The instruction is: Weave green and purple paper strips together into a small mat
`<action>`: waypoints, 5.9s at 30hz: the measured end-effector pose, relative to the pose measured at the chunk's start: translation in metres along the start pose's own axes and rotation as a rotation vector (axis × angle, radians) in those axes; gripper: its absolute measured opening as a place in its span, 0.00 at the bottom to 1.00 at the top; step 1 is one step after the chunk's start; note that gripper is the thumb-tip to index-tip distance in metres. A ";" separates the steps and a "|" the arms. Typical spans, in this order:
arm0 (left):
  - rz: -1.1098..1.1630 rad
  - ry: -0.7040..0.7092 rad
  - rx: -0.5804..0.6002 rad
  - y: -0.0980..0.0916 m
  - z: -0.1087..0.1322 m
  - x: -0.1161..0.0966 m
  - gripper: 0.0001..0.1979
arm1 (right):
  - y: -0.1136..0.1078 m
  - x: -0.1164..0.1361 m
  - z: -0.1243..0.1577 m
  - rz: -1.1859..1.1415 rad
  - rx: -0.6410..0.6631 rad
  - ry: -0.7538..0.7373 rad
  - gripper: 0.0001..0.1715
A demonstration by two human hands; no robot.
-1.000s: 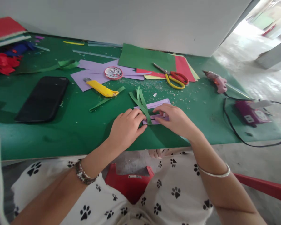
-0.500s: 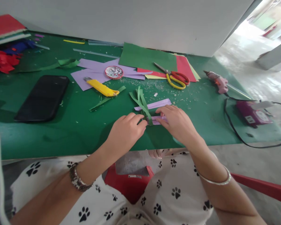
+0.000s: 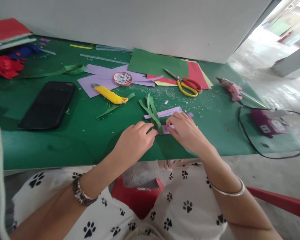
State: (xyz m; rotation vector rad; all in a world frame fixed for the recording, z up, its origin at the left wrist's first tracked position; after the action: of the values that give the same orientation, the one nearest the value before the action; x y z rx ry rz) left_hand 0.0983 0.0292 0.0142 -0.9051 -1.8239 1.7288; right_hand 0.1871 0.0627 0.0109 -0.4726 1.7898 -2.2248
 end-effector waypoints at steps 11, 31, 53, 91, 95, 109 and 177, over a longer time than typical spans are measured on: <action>-0.021 0.013 0.009 0.000 0.003 -0.003 0.10 | 0.001 -0.017 -0.004 -0.271 0.023 0.065 0.07; -0.016 -0.048 0.022 0.000 -0.001 -0.001 0.05 | -0.001 -0.020 -0.006 -0.252 0.000 0.121 0.11; -0.067 -0.180 -0.059 -0.008 -0.013 0.001 0.06 | -0.003 -0.001 -0.002 -0.274 -0.080 -0.071 0.10; -0.090 0.034 0.047 0.000 0.002 -0.011 0.13 | 0.007 -0.024 -0.025 -0.718 -0.137 0.099 0.04; -0.092 0.036 0.057 0.002 0.002 -0.011 0.13 | 0.003 -0.027 -0.025 -0.774 -0.164 0.083 0.02; -0.082 0.031 0.082 0.002 0.002 -0.011 0.13 | -0.001 -0.034 -0.041 -0.986 -0.136 0.029 0.03; -0.058 -0.010 0.138 0.006 0.003 -0.010 0.14 | 0.006 -0.019 -0.021 -0.910 -0.053 -0.053 0.18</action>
State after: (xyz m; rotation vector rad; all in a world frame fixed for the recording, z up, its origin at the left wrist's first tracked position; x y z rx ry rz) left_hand 0.1038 0.0193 0.0093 -0.7812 -1.6963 1.8011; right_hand 0.1957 0.0880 -0.0006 -1.5993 1.8128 -2.6274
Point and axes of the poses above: each hand's wrist, its own z-axis away from the middle knuckle, its own y-axis out of the palm, x = y × z, the point moved 9 cm from there along -z, towards the middle knuckle, and after that the axes turned 15 degrees about x, right-handed, at the moved point
